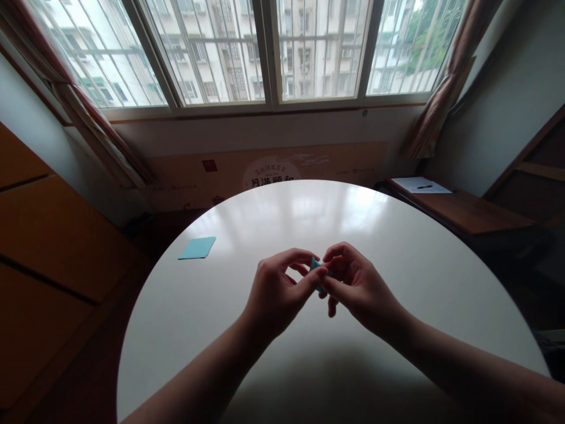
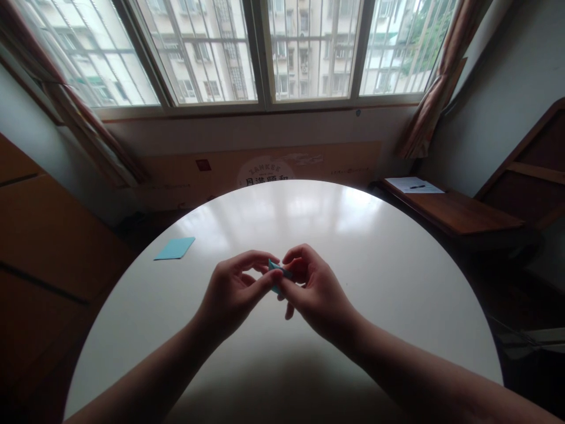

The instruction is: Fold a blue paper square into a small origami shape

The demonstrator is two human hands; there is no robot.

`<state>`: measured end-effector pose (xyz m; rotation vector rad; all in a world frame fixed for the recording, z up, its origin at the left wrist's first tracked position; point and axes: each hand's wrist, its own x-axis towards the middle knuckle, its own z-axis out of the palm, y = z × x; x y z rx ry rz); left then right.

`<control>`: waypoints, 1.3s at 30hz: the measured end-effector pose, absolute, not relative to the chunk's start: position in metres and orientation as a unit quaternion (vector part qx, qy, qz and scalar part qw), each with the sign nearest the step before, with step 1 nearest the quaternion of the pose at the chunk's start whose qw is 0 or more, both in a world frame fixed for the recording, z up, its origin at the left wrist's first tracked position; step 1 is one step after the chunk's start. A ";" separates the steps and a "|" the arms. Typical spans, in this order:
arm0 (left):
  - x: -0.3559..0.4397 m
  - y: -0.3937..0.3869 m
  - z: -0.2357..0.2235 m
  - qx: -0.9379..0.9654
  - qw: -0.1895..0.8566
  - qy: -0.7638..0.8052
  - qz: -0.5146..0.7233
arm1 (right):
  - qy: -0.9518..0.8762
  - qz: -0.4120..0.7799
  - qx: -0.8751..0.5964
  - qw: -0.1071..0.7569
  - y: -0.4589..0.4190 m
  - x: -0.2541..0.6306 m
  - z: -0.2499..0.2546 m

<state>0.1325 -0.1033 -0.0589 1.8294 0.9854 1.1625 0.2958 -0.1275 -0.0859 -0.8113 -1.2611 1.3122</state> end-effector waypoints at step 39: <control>0.131 -0.101 -0.052 0.640 0.502 0.368 0.451 | -0.592 0.420 -0.388 0.568 -0.129 0.301 -0.080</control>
